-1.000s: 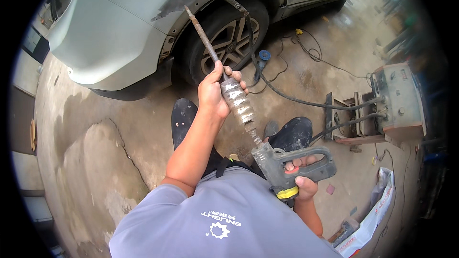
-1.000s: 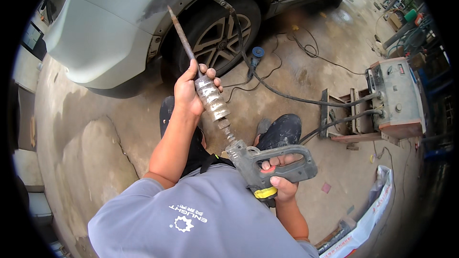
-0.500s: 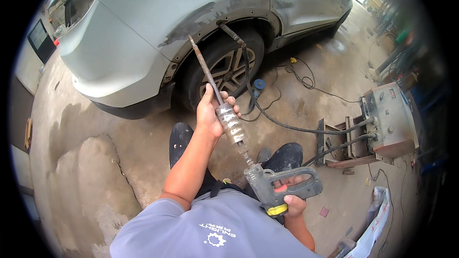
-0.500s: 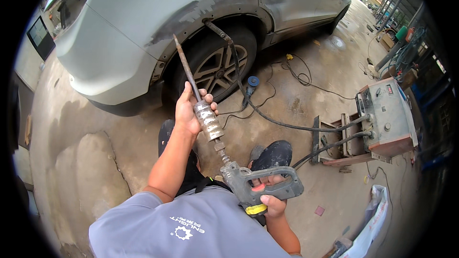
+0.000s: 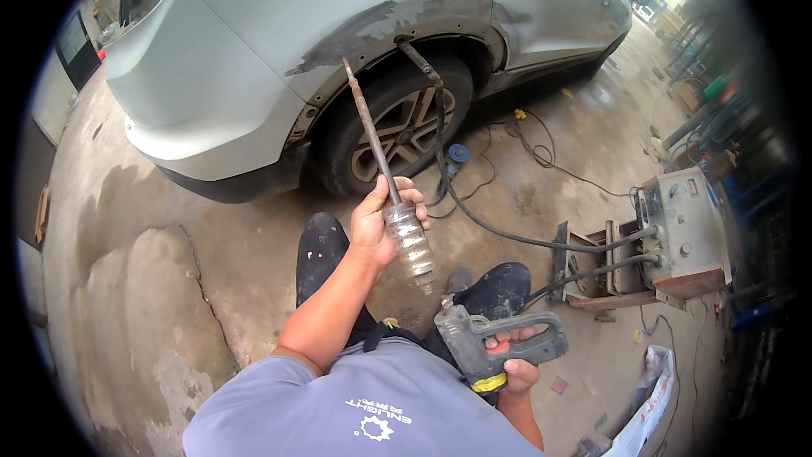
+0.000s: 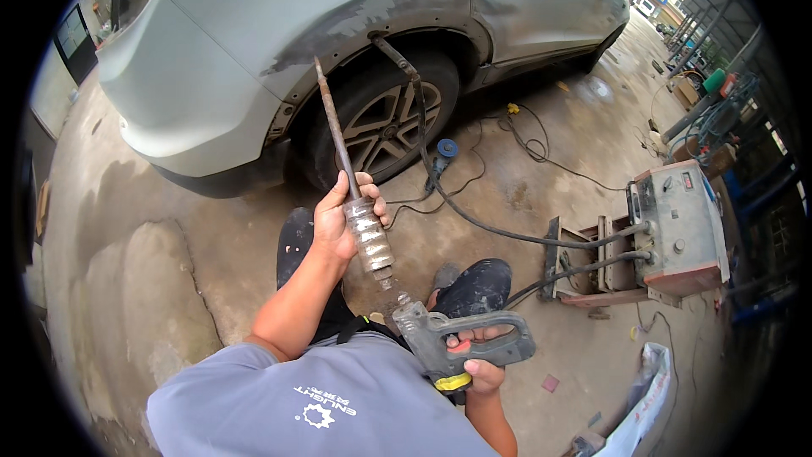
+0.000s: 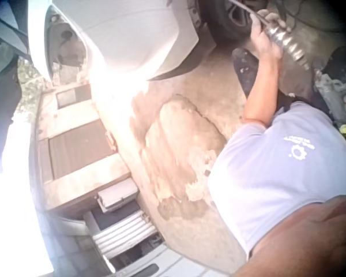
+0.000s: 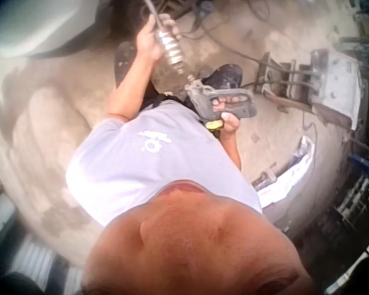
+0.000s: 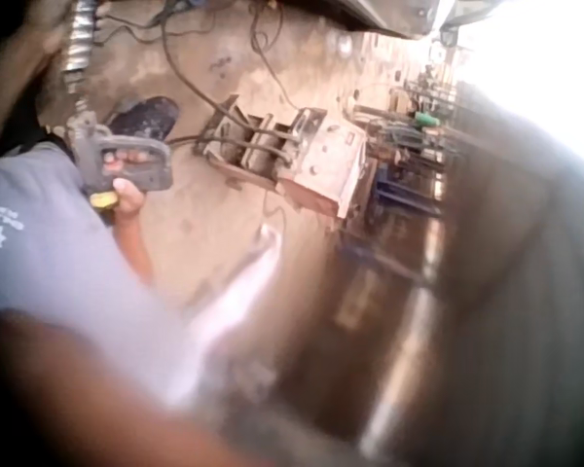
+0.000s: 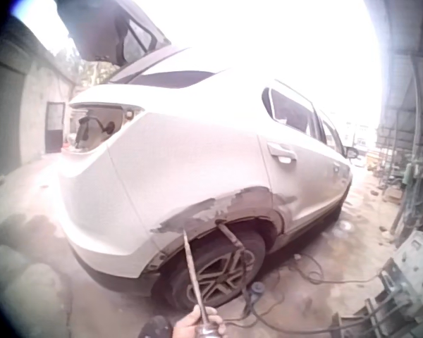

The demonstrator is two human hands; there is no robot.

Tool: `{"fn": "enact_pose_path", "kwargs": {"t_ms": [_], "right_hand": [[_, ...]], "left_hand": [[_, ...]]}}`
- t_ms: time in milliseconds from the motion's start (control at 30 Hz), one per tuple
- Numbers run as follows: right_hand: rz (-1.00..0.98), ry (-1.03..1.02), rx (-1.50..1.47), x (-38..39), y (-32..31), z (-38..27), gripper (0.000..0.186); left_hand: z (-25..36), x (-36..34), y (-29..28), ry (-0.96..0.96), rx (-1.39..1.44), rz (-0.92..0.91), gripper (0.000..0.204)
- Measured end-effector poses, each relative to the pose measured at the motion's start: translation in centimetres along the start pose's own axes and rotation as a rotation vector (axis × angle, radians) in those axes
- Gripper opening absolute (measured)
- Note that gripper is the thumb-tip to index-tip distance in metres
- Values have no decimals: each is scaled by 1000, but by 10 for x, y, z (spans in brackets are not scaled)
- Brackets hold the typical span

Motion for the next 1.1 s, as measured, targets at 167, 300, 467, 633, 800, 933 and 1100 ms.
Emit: {"fn": "enact_pose_path", "kwargs": {"t_ms": [167,300,467,633,800,933,1100], "right_hand": [[105,75,55,2,9,-1,46],[18,37,-6,-3,4,2,55],[86,62,48,0,4,5,47],[-1,54,-31,1,-6,8,54],[114,86,65,-1,11,-1,45],[16,19,-2,0,-7,6,60],[34,41,26,0,-7,5,63]], "left_hand": [[9,-8,-13,80,-390,295,31],[12,-8,-12,62,-409,301,30],[16,-14,-10,59,-366,199,33],[17,-14,-7,45,-328,196,33],[15,-13,-6,36,-307,187,33],[13,-14,-7,11,-270,159,33],[10,-15,-9,-44,-191,131,33]]}}
Point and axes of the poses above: each hand's wrist, its own x-axis away from the middle knuckle, its own y-axis out of the palm, z = x × y, the point moved 3 cm from there along -x, towards the middle knuckle, and after that the axes turned 11 degrees about x, right-handed, at the moved point
